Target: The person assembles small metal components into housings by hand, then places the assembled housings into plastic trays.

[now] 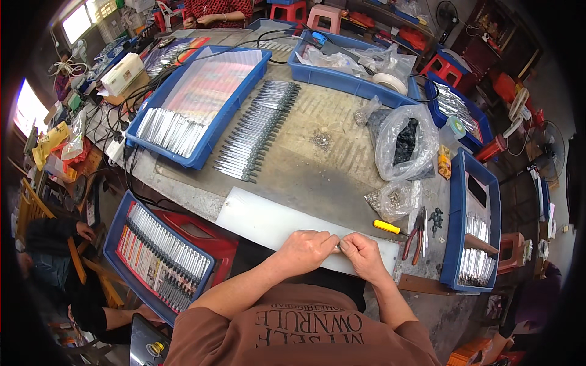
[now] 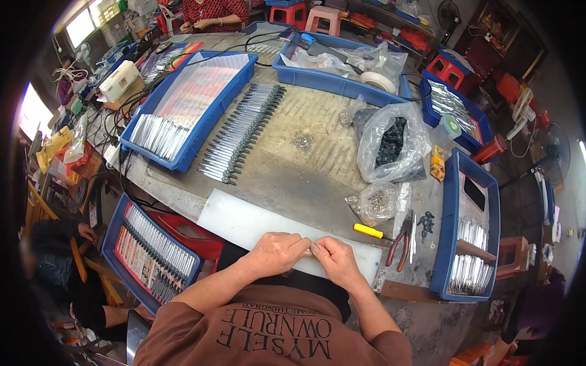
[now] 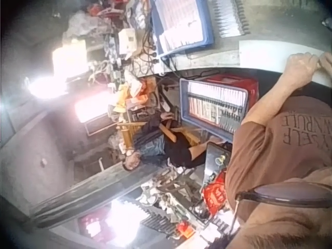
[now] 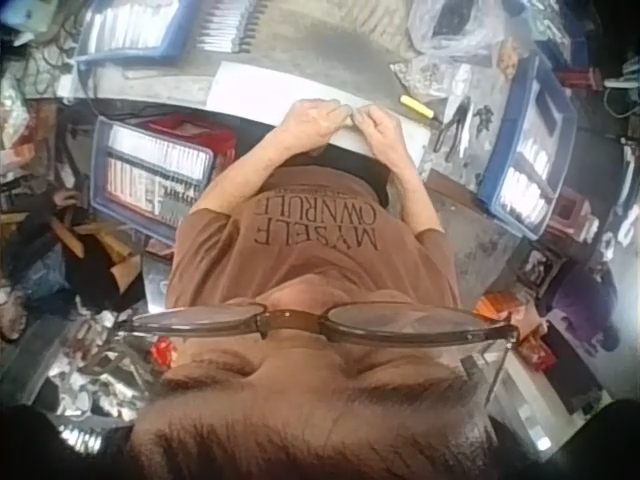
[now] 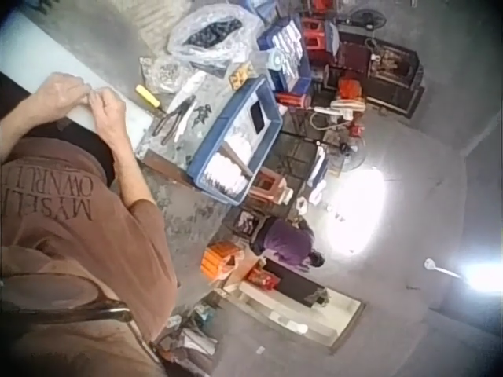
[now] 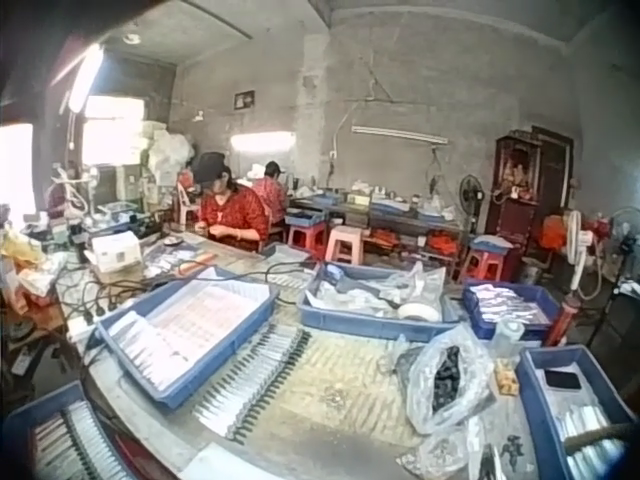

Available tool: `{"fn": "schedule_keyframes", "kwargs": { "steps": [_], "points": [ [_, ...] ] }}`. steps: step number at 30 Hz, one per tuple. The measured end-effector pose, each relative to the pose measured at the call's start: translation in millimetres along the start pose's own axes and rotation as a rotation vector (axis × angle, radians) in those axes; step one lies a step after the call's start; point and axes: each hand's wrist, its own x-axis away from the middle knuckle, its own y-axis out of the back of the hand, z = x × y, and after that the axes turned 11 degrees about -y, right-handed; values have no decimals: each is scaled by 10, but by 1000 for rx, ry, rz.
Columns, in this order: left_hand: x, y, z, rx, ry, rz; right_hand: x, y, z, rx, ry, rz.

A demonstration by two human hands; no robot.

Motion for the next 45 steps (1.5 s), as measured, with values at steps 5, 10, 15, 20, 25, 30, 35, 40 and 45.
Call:
{"fn": "schedule_keyframes", "kwargs": {
  "steps": [5,10,15,20,25,30,35,40,45],
  "points": [
    [-21,16,15,22,-24,-24,-34,38,-13,15,55,21],
    [-28,-18,-17,-101,-16,5,-45,0,-31,129,177,-75],
    [-37,-19,12,-43,-7,6,-9,-64,-12,111,105,-164],
    [7,-26,68,57,-13,8,-37,80,-10,31,6,65],
    [23,6,74,149,-48,18,-62,167,26,-18,-27,245],
    [-31,50,21,23,-9,7,-69,98,27,-27,34,90],
    [-46,3,-40,-102,28,-77,-34,-44,70,27,88,-110],
    [-3,31,-4,-51,21,-57,-18,0,130,25,37,-63],
    [3,82,21,104,-8,-30,-28,97,157,40,-20,135]
  ]
}}
